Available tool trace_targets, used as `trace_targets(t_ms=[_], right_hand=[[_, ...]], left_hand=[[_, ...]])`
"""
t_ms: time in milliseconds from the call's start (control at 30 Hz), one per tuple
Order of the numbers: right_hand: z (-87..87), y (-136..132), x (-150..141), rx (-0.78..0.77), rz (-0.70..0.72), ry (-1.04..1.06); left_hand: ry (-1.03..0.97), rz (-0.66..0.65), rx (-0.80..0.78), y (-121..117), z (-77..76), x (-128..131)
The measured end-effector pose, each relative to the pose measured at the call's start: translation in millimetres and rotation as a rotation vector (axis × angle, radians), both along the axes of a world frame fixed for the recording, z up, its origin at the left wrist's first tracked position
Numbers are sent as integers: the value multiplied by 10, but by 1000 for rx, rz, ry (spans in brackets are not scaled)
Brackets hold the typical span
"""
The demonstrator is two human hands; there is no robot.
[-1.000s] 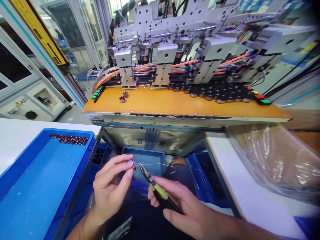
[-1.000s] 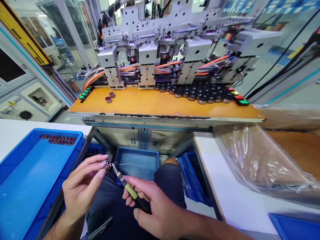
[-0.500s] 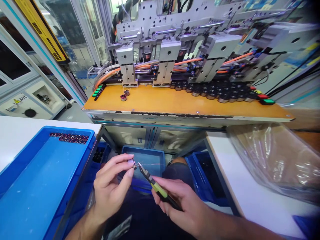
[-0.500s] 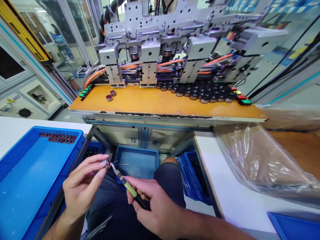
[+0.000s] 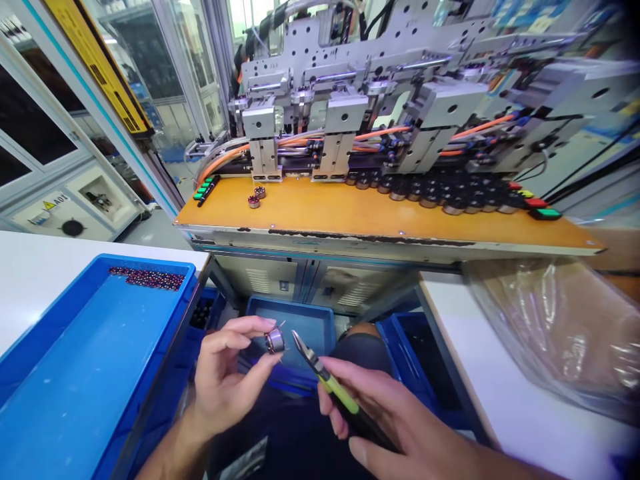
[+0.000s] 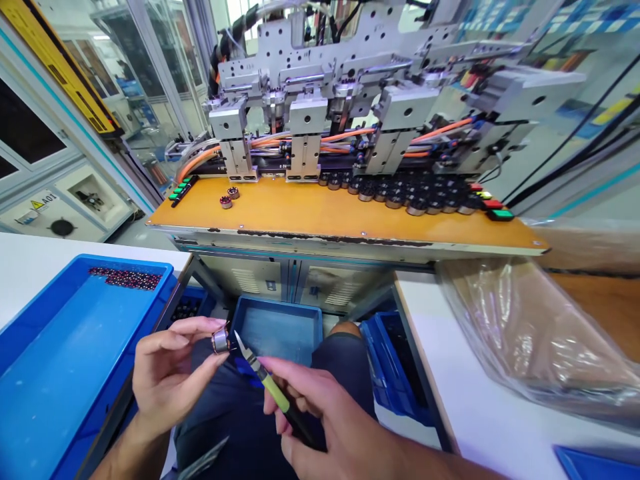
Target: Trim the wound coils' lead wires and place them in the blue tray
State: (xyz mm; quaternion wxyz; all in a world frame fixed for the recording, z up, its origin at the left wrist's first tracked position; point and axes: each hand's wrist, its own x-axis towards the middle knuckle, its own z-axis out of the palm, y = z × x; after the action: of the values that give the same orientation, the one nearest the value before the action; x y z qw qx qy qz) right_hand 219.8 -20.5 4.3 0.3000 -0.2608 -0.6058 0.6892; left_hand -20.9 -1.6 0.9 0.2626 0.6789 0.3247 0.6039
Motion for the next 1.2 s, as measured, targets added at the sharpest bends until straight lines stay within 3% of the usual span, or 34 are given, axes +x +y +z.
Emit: trace_targets(t_ms=[300,933,1200], right_hand=[[38,21,-12,21,46,38],[125,28,-117,-107,14,7],[73,31,-126,-125,2,-9]], left_hand=[[61,24,23,-30,1,-34],[42,27,-22,-55,-35,-38],[36,15,-23,-63,-50,-41]])
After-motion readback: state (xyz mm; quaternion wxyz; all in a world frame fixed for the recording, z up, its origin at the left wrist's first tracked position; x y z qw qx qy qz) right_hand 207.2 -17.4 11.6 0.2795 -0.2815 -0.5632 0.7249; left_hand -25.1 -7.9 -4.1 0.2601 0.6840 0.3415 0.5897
